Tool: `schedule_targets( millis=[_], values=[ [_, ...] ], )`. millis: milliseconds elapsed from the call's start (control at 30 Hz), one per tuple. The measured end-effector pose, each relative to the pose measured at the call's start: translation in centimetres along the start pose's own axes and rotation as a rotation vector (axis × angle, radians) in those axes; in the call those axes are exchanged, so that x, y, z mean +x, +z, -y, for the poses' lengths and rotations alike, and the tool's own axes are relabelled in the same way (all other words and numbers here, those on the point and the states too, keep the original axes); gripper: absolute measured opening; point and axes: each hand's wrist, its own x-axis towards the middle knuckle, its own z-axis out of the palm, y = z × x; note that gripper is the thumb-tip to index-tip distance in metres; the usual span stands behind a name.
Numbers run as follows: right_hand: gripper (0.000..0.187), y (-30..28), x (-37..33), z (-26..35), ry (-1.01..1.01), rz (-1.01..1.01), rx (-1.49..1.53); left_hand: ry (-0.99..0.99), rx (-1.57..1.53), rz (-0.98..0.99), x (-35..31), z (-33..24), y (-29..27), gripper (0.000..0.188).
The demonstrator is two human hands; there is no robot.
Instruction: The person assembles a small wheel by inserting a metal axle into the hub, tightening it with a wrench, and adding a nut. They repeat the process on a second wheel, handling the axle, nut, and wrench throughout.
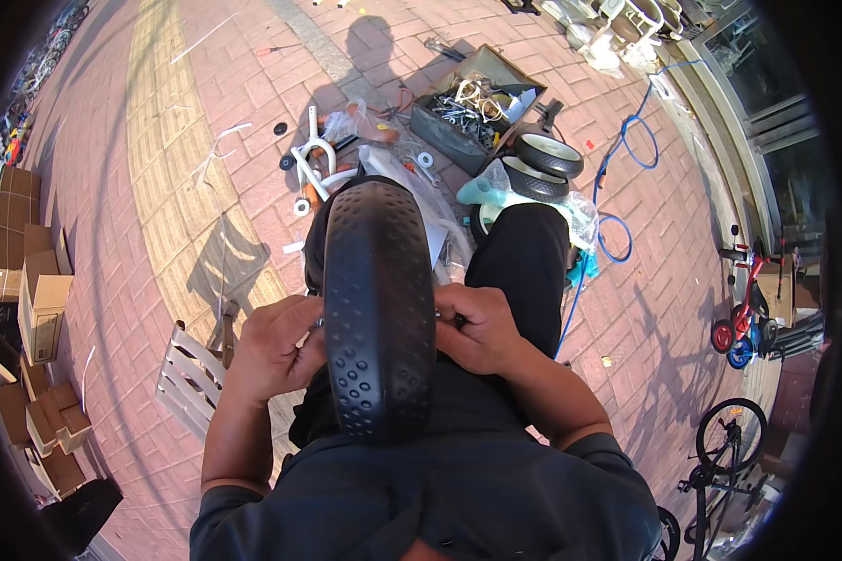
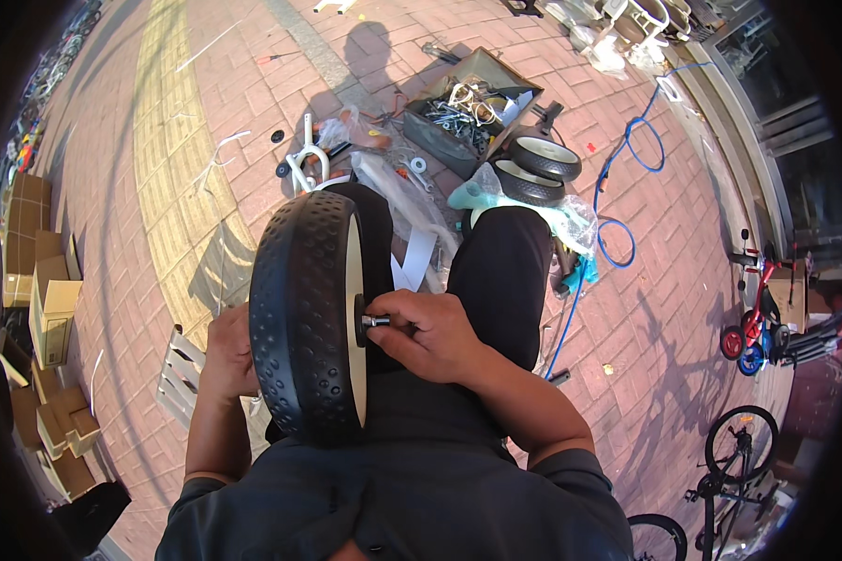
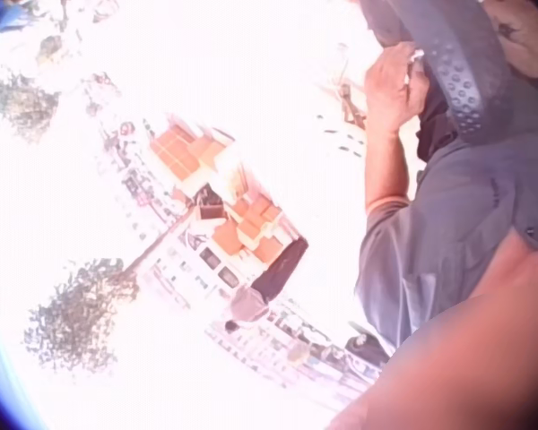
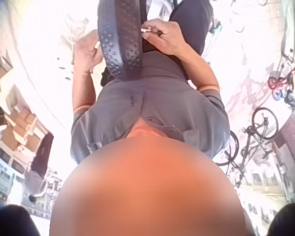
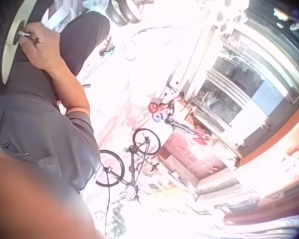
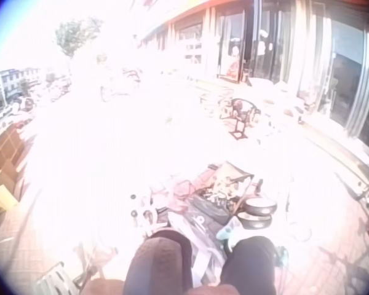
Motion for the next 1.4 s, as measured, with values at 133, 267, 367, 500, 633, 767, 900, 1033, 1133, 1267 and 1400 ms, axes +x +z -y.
schedule_targets(
  millis=[133,267,367,500,633,767,900,1033,1133,1267,1400],
  values=[
    [0.014,-0.1,-0.2,-0.2,0.019,0.024,0.006,0.032,0.049,-0.005,-0.1,-0.2,0.2,0.034],
    [0.007,0.5,-0.5,-0.8,0.071,0.027,0.077,0.082,0.087,-0.009,-0.3,0.1,0.6,0.037],
    [0.010,1.0,-0.6,-0.8,0.268,0.042,0.416,0.111,0.111,-0.036,-0.5,0.2,0.8,0.039],
    [0.013,0.6,-0.4,-0.2,0.315,0.073,0.341,0.121,0.115,-0.064,-0.5,0.2,0.9,0.037],
    [0.014,-0.2,-0.3,0.0,-0.003,0.103,-0.103,0.094,0.093,-0.077,-0.5,0.1,0.8,0.036],
    [0.014,0.3,-0.5,-0.6,-0.069,0.082,-0.123,0.117,0.136,-0.047,-0.6,0.0,0.8,0.037],
    [0.009,0.9,-1.0,-0.9,0.046,0.061,0.043,0.144,0.113,-0.056,-0.6,-0.2,0.8,0.038],
    [0.009,1.2,-1.3,-0.9,0.199,0.071,0.252,0.153,0.130,-0.065,-0.6,-0.4,0.9,0.038],
    [0.013,1.5,-1.5,-0.7,0.336,0.066,0.441,0.157,0.129,-0.066,-0.6,-0.5,0.9,0.037],
    [0.017,1.4,-1.4,-0.4,0.626,0.101,0.694,0.110,0.113,-0.051,-0.7,-0.1,1.1,0.036],
    [0.024,0.9,-0.6,0.2,0.474,0.101,0.687,-0.113,-0.111,-0.026,-0.8,0.2,1.0,0.034]
  ],
)
